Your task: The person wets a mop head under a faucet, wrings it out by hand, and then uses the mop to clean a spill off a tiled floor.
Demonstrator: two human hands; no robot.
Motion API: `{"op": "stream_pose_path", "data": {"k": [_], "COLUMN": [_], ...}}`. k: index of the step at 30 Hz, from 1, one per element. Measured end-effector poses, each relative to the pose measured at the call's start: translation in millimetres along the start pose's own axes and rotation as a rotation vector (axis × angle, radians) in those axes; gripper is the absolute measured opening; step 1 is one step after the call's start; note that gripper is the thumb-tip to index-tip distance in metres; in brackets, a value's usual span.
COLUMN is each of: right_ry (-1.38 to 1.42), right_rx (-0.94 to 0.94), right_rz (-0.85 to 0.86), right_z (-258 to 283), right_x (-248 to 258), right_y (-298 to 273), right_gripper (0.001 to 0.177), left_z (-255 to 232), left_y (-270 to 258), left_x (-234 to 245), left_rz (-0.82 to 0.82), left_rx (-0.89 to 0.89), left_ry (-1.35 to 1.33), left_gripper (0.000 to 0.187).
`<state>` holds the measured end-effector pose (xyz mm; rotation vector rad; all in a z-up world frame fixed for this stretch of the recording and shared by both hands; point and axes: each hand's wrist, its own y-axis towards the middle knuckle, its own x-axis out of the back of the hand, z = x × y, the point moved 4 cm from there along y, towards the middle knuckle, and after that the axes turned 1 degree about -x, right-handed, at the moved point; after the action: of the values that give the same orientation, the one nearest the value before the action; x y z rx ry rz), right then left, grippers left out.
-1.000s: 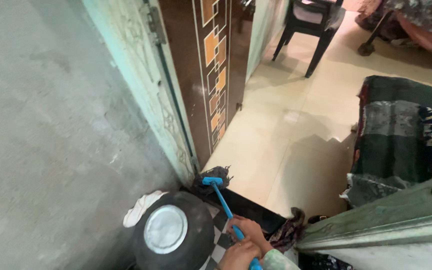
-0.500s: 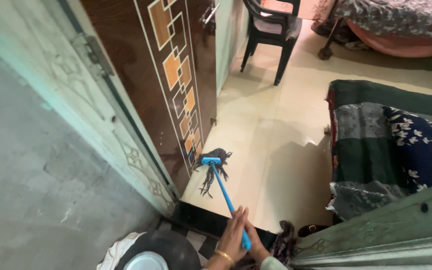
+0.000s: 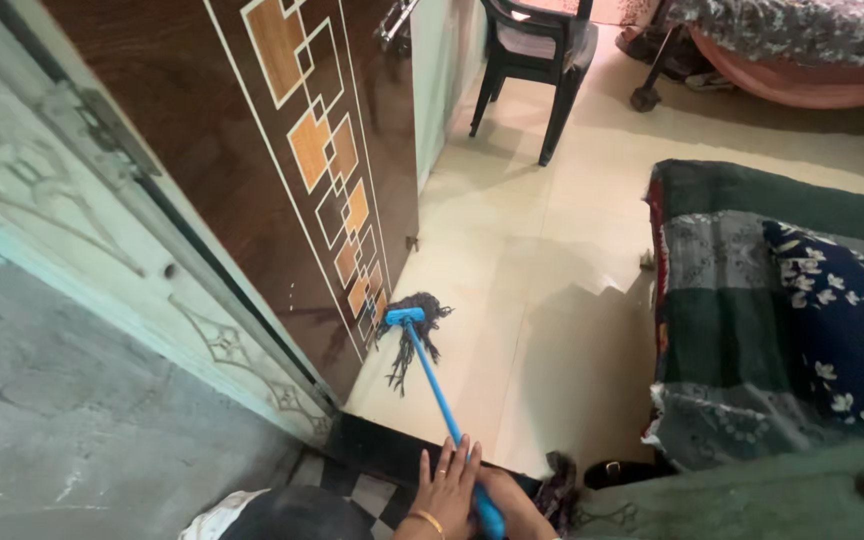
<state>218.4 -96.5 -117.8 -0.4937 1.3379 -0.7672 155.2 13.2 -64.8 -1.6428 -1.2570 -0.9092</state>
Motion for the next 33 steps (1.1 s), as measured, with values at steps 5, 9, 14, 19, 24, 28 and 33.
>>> {"op": "stream_pose_path", "data": {"k": [5,9,14,19,24,28,33], "right_ry": [-0.607,-0.565,-0.508,-0.618,-1.051,-1.061,-1.442], "right_rx": [0.215,0.245,0.289,0.145,0.404,0.532,0.805], "right_rz": [-0.376,-0.299,-0.364,-0.396,-0.476,-0.558,-0.865], "right_z": [90,181,239,188,260,337,398], "right_x": [33,22,13,37,25,11,14], "right_y": [11,34,50,41,96,133,126], "right_gripper": [0.024,0.022,0.027,0.065,0.054,0.052,0.035], "left_z": [10,24,51,61,50,35,37], "left_y": [40,65,85,121,175,193,181], "left_x": [-22,-33,-42,-11,65,80,44], "left_rz": [0.102,0.031,0.135,0.115,-0.087,-0.220,-0.164], "left_rx": [0.224,0.279,0.400,0.386,0.344,0.267,0.224], "left_ry": [-0.301,-0.328,-0.348,-0.354,-0.330,-0.377,-0.501], "left_gripper": [0.111,0.110,0.100,0.096,0.086,0.083,0.084]}}
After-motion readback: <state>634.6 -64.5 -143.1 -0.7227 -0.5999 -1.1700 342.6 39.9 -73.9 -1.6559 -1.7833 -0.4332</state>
